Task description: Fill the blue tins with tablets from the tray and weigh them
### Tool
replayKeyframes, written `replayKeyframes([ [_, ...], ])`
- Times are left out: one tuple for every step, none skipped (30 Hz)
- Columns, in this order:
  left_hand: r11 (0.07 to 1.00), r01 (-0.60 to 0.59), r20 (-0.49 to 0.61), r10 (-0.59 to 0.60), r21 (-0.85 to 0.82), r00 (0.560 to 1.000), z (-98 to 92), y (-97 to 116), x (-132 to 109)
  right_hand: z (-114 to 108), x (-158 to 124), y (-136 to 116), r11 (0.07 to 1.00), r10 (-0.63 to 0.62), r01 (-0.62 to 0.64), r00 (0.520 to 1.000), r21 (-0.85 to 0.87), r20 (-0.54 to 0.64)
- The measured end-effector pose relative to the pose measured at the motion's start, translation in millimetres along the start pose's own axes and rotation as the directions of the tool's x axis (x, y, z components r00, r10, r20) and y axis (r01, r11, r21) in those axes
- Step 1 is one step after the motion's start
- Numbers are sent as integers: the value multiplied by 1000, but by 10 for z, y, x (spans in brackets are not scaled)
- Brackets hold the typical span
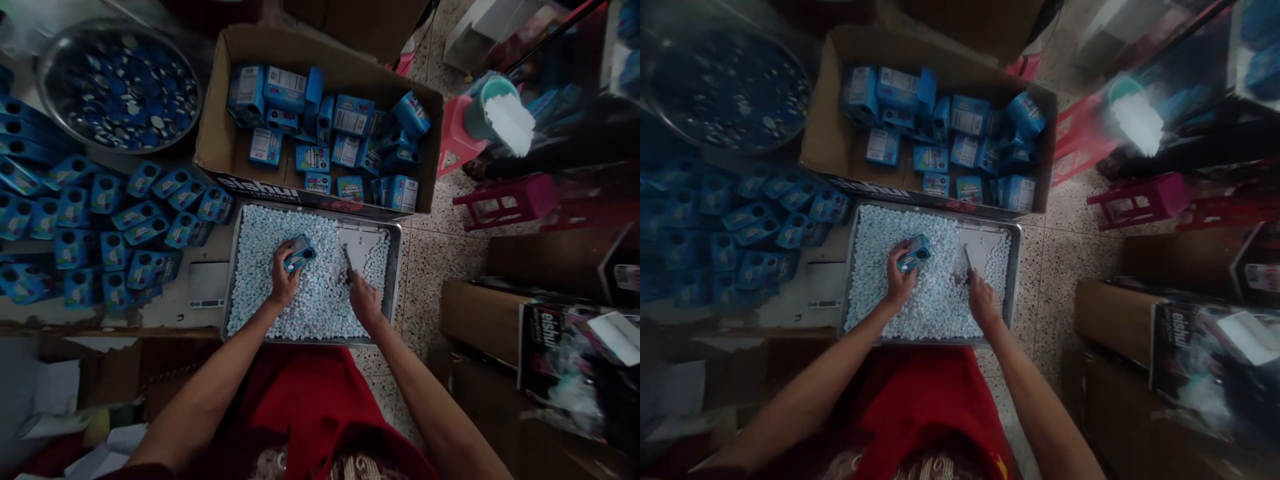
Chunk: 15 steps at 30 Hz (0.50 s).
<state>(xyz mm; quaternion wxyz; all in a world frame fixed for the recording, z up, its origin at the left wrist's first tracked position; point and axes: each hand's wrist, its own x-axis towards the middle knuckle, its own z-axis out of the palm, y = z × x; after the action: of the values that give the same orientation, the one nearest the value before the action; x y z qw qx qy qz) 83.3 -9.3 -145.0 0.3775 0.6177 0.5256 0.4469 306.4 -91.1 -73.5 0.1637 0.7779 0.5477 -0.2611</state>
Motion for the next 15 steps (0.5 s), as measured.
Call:
replayKeyframes([
  [1000,-14,12,14,12,1000,128,2,-6,70,43,-104,999,-36,36,999,26,-10],
  [1000,-22,30,21,20,999,249,20,-3,124,87,-210,996,-65,66,998,68,-24],
  [1000,-20,54,19,23,998,358,54,6,164,130,-309,988,-82,86,996,125,-39],
  [1000,-12,82,10,24,997,448,99,22,194,171,-393,976,-83,92,995,198,-55],
  [1000,-2,107,0,22,994,511,151,45,218,205,-454,953,-78,94,995,287,-70],
  [1000,10,129,-12,21,992,542,206,76,236,227,-489,918,-72,95,995,386,-74],
  [1000,19,146,-22,22,989,539,259,115,247,233,-495,870,-70,92,995,484,-65],
  [999,23,155,-26,23,988,498,308,163,251,221,-474,809,-73,86,996,581,-46],
  [1000,18,158,-21,26,987,424,349,221,244,188,-430,737,-76,71,997,672,-22],
  [999,8,159,-13,32,987,320,383,287,222,136,-366,658,-83,53,997,751,2],
  [999,-8,167,1,41,986,195,408,357,183,67,-291,578,-93,36,995,815,21],
  [998,-30,183,20,51,983,58,426,428,124,-12,-212,507,-104,25,994,861,33],
  [996,-57,207,43,62,977,-79,436,495,45,-96,-136,452,-123,22,992,892,38],
  [994,-84,236,64,73,970,-209,441,555,-52,-177,-71,416,-150,29,988,909,38],
  [991,-108,266,81,85,961,-323,442,604,-163,-250,-21,397,-183,43,983,917,33],
])
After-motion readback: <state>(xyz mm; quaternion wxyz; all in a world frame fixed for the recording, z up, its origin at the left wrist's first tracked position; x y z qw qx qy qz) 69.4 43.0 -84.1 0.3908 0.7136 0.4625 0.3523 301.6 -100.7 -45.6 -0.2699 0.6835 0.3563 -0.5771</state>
